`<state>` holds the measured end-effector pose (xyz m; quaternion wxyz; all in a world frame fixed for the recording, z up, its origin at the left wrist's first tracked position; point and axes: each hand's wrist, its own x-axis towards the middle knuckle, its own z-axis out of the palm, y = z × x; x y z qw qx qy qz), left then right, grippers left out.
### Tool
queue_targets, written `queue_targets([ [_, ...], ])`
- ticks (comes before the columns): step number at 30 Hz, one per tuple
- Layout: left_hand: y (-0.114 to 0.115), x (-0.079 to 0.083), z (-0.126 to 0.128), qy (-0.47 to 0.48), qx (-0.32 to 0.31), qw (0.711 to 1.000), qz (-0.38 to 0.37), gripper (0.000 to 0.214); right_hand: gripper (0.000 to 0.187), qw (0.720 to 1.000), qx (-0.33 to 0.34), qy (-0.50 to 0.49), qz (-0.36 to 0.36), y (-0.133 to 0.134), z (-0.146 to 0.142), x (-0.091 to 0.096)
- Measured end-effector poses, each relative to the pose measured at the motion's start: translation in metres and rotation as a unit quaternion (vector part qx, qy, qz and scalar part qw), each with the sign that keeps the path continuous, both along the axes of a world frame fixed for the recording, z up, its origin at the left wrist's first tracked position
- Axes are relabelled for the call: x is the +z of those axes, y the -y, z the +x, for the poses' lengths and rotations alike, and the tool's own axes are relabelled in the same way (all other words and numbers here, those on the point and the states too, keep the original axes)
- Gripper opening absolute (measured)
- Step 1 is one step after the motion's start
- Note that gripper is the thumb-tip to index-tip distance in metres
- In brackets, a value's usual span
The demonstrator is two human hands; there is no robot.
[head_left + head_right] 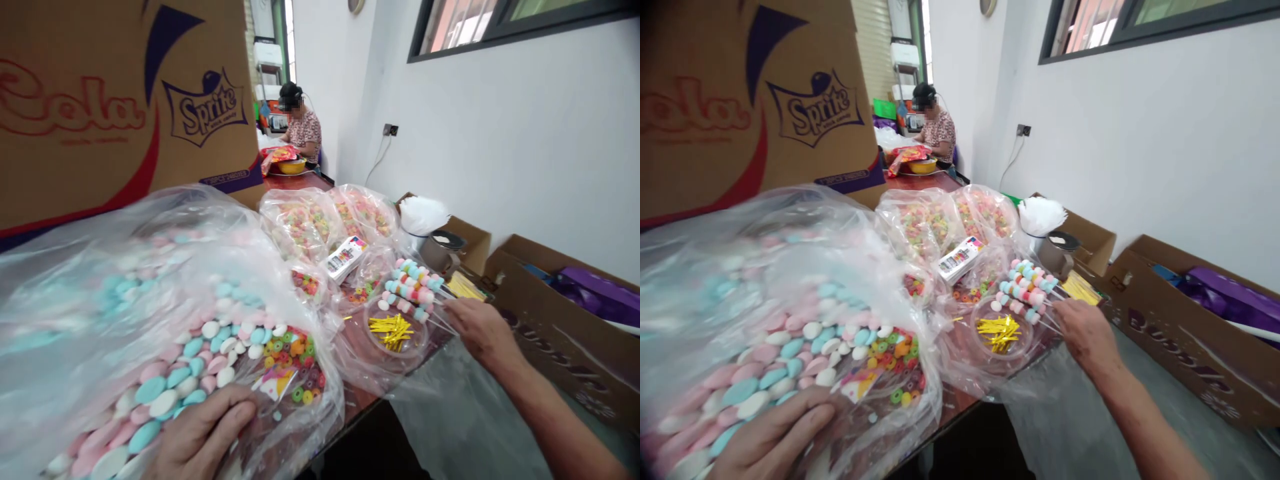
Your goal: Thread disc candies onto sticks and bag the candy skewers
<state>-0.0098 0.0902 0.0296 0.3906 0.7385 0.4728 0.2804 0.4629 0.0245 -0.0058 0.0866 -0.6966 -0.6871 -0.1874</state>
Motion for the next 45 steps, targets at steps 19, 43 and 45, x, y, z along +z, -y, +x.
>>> queue_targets([
  [19, 0.003, 0.014, -0.012, 0.059, -0.018, 0.983, -0.173, 0.034, 0.025, 0.933, 0.236, -0.271, 0.010, -0.042, -0.114, 0.067],
  [43, 0.008, 0.002, -0.019, 0.201, -0.016, 0.951, -0.236, 0.025, 0.021, 0.898, 0.400, -0.165, 0.079, -0.049, -0.149, 0.086],
  [45, 0.009, 0.000, -0.020, 0.198, -0.009, 0.951, -0.239, 0.025, 0.021, 0.898, 0.402, -0.160, 0.079, -0.048, -0.149, 0.087],
])
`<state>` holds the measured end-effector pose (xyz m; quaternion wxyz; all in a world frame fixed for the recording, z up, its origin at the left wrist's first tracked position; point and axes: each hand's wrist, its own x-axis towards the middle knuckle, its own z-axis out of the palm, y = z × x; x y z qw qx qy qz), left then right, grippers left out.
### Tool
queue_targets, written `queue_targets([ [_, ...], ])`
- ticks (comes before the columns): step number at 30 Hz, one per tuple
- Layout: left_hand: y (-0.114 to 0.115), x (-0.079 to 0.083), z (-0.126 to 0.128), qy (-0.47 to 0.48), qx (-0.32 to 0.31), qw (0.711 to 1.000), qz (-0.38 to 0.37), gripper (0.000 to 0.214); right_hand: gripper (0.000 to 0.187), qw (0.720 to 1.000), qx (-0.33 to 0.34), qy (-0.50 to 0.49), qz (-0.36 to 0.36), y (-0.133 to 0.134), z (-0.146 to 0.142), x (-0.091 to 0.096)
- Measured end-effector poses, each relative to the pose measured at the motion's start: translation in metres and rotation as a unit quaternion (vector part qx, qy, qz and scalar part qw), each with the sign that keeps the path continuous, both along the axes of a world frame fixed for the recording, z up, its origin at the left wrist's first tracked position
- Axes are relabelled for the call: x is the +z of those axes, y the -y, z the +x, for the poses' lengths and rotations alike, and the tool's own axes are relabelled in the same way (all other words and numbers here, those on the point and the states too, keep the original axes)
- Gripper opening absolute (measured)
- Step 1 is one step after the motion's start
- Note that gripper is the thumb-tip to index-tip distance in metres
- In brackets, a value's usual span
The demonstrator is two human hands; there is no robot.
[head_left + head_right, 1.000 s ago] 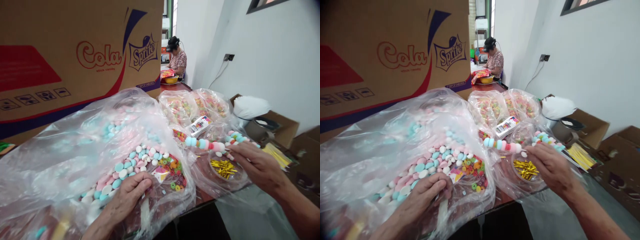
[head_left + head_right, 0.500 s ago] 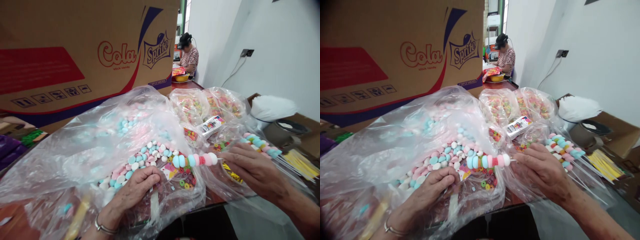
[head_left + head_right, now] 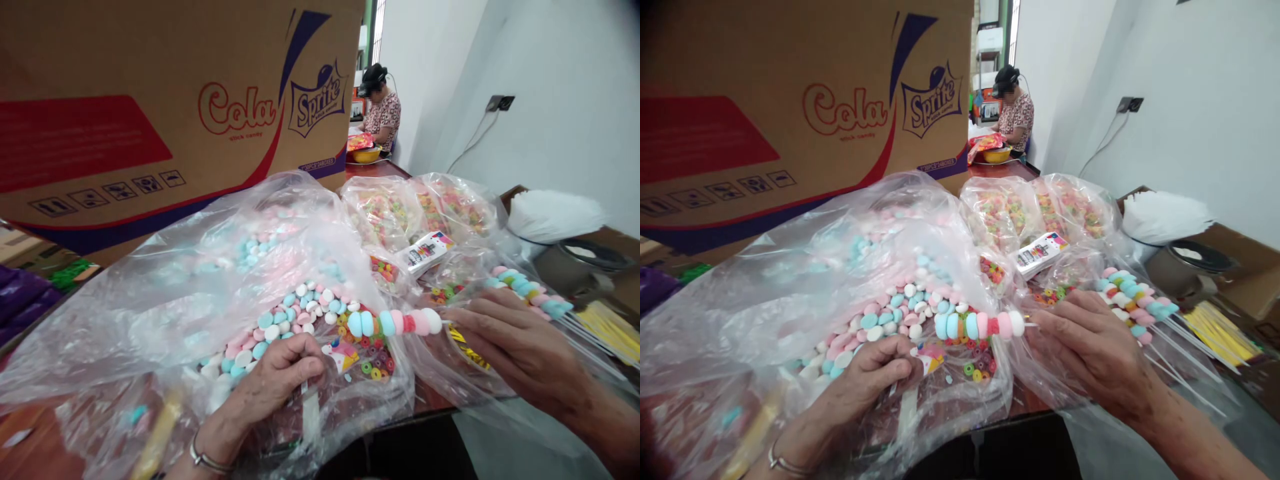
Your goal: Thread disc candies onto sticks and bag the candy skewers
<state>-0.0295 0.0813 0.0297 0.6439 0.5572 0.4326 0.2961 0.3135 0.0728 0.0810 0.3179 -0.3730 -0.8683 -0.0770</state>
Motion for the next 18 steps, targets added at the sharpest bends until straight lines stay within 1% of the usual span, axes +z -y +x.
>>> queue_targets([
  [5, 0.001, -0.004, -0.001, 0.000, 0.005, 1.000, -0.011, 0.028, 0.019, 1.000, 0.024, -0.001, 0.003, 0.001, 0.000, -0.003],
  [9, 0.000, -0.010, 0.002, 0.082, 0.003, 0.996, -0.027, 0.028, 0.019, 1.000, 0.013, -0.014, -0.012, 0.004, 0.002, -0.008],
  [11, 0.000, -0.013, 0.004, 0.098, 0.006, 0.995, -0.035, 0.031, 0.018, 0.999, 0.011, -0.019, -0.025, 0.005, 0.001, -0.010],
  [18, 0.004, -0.012, 0.003, 0.052, 0.007, 0.997, -0.051, 0.034, 0.020, 0.999, 0.012, -0.026, -0.039, 0.005, -0.001, -0.013],
])
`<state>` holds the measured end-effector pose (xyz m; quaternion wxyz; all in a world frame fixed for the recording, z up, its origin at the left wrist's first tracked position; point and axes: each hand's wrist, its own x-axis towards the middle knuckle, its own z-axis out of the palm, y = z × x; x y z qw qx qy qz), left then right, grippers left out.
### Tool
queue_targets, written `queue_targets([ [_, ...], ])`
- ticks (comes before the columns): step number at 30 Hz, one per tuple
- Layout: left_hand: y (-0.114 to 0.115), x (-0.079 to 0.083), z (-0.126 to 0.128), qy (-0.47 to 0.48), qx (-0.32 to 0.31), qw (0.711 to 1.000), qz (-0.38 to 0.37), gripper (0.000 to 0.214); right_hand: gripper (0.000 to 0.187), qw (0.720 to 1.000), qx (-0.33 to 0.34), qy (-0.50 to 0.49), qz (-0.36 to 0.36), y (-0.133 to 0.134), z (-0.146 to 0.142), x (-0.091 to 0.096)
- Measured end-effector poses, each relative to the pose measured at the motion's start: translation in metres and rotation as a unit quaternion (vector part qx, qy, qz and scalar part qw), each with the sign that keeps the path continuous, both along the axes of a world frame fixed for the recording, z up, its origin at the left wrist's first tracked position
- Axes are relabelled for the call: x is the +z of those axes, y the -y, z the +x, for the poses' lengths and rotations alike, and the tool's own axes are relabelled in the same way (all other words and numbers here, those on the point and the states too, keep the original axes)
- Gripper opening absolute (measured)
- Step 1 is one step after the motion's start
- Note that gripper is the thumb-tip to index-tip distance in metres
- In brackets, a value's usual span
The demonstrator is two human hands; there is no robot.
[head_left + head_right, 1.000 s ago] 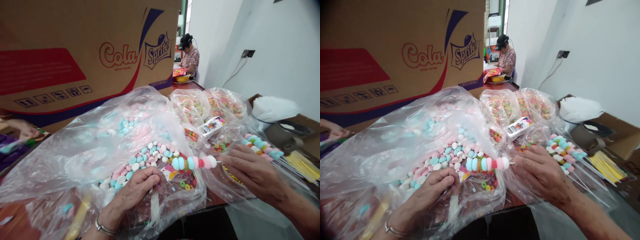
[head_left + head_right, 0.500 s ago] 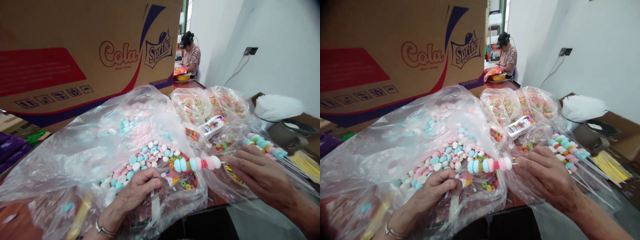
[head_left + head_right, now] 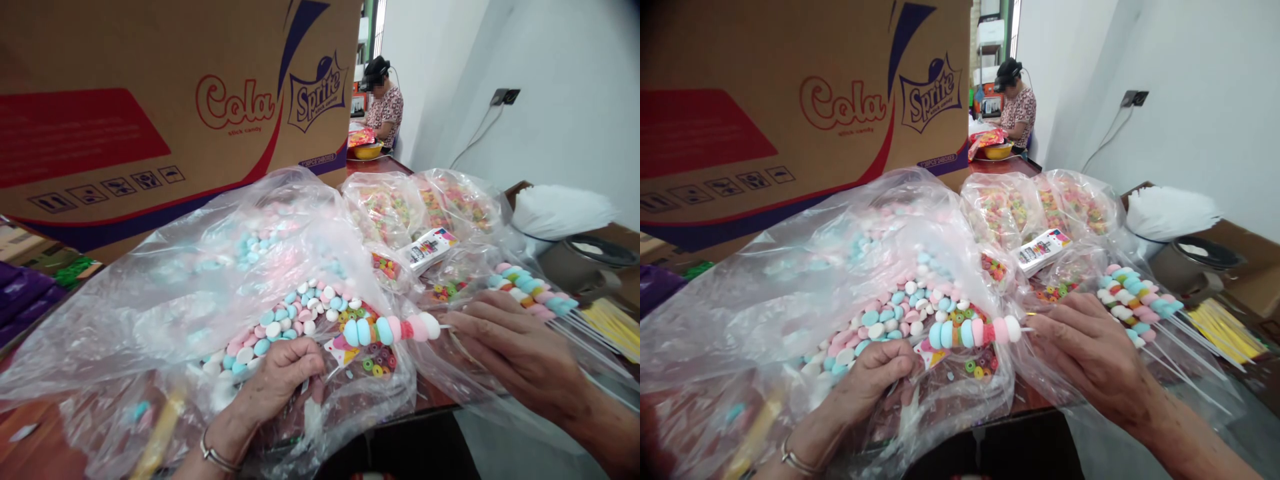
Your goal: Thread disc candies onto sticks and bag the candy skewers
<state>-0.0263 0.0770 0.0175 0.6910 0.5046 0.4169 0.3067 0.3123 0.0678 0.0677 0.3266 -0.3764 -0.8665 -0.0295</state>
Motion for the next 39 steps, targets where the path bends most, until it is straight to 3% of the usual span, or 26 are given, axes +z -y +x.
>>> queue_targets([
  [20, 0.002, -0.005, -0.001, 0.011, -0.025, 1.000, -0.014, 0.043, 0.016, 0.996, -0.026, 0.052, 0.072, 0.002, 0.001, 0.001],
  [25, 0.001, -0.006, 0.000, 0.011, -0.023, 1.000, -0.013, 0.046, 0.014, 0.994, -0.004, 0.072, 0.082, 0.004, -0.001, 0.003],
  [32, -0.001, -0.004, -0.006, -0.021, -0.030, 0.999, 0.001, 0.041, 0.018, 0.998, 0.020, 0.052, 0.015, 0.005, 0.006, 0.005],
  [39, -0.005, 0.006, -0.006, -0.087, -0.059, 0.989, 0.108, 0.038, 0.016, 1.000, 0.013, 0.015, -0.016, 0.006, 0.003, 0.004],
])
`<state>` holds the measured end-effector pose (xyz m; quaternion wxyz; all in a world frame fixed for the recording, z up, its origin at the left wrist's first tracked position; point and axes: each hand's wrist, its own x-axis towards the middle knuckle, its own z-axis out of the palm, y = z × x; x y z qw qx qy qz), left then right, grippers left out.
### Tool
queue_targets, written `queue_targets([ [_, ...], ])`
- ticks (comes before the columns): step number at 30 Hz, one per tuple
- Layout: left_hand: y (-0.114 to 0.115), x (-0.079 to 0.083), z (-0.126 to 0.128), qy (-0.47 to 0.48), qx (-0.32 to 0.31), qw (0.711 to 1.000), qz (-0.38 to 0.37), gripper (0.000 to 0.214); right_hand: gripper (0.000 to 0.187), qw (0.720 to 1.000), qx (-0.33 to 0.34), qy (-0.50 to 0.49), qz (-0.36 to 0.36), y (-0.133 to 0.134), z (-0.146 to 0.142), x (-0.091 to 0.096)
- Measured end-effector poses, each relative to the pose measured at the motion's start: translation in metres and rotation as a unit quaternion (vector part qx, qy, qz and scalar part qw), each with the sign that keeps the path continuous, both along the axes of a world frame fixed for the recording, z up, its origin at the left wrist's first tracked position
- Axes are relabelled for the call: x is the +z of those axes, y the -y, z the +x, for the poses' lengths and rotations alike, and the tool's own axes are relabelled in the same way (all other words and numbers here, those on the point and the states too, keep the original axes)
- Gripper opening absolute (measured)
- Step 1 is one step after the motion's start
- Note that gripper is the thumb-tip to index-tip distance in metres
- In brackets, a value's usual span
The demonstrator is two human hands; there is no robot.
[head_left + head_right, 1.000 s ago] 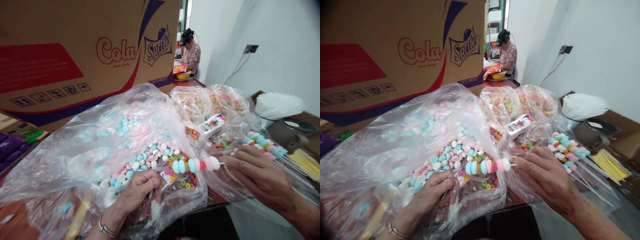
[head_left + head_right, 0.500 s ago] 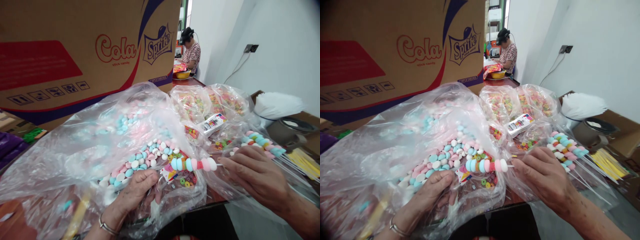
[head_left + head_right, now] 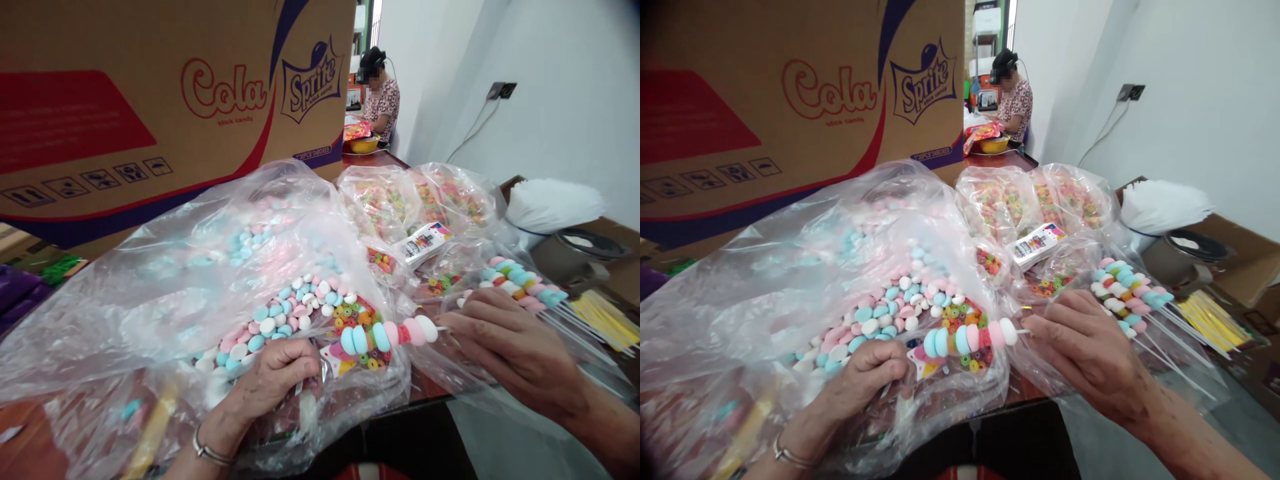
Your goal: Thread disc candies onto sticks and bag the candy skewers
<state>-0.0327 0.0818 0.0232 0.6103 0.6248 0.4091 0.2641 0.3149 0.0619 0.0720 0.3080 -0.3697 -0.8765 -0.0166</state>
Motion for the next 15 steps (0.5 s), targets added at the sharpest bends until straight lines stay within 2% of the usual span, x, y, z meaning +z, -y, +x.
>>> queue_targets([
  [6, 0.0014, -0.0014, -0.0017, -0.011, 0.013, 1.000, 0.014, 0.049, 0.018, 1.000, -0.015, 0.000, 0.010, 0.0009, 0.0032, -0.0011],
  [15, 0.0046, -0.0023, 0.0065, 0.011, 0.026, 0.998, -0.047, 0.052, 0.018, 0.998, -0.026, 0.026, 0.050, 0.0001, 0.0044, -0.0036],
])
